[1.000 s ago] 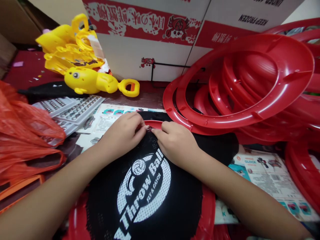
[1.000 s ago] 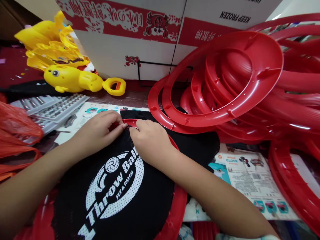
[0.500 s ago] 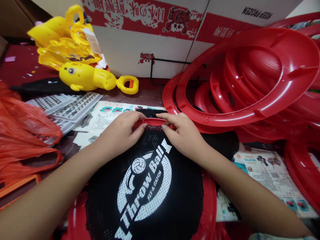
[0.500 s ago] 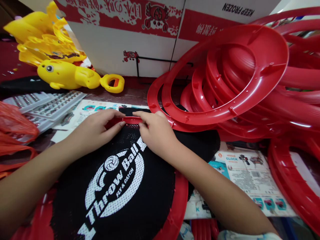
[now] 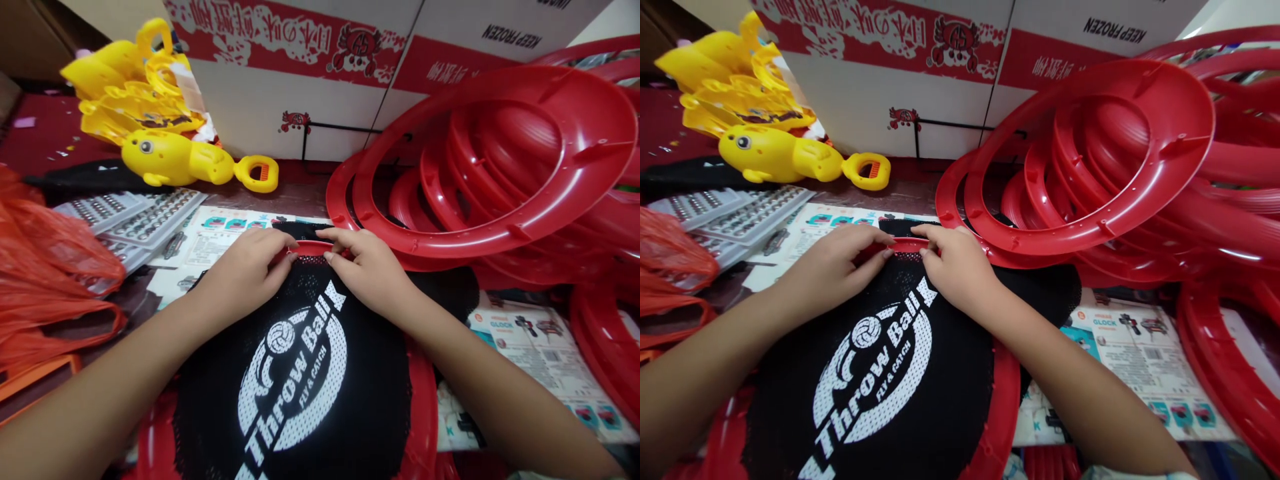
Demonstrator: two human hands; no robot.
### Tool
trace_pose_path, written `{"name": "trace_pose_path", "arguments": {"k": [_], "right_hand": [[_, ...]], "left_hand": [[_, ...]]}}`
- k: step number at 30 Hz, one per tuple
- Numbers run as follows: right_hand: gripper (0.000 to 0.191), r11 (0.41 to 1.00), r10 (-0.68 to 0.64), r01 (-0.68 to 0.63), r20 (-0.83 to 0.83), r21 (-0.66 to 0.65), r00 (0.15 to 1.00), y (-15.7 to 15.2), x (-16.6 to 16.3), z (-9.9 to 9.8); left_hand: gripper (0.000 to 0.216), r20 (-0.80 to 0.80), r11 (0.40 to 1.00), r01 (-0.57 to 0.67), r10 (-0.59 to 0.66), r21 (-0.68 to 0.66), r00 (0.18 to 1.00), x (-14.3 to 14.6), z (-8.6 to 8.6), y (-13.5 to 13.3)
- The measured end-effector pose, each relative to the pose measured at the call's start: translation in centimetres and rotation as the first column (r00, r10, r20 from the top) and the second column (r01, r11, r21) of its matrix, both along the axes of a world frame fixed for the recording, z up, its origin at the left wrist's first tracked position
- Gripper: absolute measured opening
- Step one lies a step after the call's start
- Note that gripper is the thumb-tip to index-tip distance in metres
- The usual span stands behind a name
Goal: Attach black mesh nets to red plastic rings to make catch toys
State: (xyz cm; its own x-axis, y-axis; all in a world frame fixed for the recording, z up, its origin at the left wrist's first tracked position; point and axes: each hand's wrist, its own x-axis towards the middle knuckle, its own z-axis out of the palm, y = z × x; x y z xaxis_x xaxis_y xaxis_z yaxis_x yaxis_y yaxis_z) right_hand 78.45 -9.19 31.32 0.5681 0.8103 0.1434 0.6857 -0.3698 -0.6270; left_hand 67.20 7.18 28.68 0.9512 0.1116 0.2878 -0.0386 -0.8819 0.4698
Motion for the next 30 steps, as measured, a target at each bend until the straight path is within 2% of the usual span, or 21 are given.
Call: {"name": "trace_pose_path", "arguments": {"k": [5,12,19,23,25,27,30], "right_hand": [[0.033,1.000,0.015,-0.015,-0.001,-0.008,1.000,0.0,0.2,0.0],[0.031,0.999,0.044,-0.043,0.060,-0.014,0.997,0.0,0.0,0.3],[0.032,0.999,0.047,-0.047,-0.032,0.008,0.998,0.0,0.4,-0.1],[0.019,0.999,-0.009,0.012,-0.082,0.038,0.997,-0.5,0.4,1.2],[0.010,0.999,-0.031,0.031,-0.025,-0.023,0.999,-0.9,0.3,2.3],[0.011,0.984,-0.004,0.014,0.056,-0.175,0.998,-1.3,0.1,3.4],[0.014,0.913,0.083,-0.008,0.166,-0.408,0.983,-1.6,-0.4,4.4]], "left_hand": [[0.023,0.044,0.996,0.067,-0.070,0.060,0.997,-0.1,-0.1,0.0],[0.037,-0.019,0.978,0.150,-0.149,0.142,0.989,-0.4,-0.5,0.0],[0.038,-0.081,0.967,0.165,-0.152,0.192,0.985,-0.7,-0.5,-0.1],[0.035,-0.148,0.970,0.165,-0.139,0.176,0.979,-1.0,-0.6,0.9],[0.036,-0.163,0.977,0.120,-0.091,0.178,0.982,-1.1,-0.6,1.3],[0.039,-0.178,0.982,0.064,-0.032,0.177,0.984,-1.2,-0.5,1.5],[0.043,-0.185,0.985,-0.009,0.042,0.174,0.982,-1.5,-0.1,1.5]]}}
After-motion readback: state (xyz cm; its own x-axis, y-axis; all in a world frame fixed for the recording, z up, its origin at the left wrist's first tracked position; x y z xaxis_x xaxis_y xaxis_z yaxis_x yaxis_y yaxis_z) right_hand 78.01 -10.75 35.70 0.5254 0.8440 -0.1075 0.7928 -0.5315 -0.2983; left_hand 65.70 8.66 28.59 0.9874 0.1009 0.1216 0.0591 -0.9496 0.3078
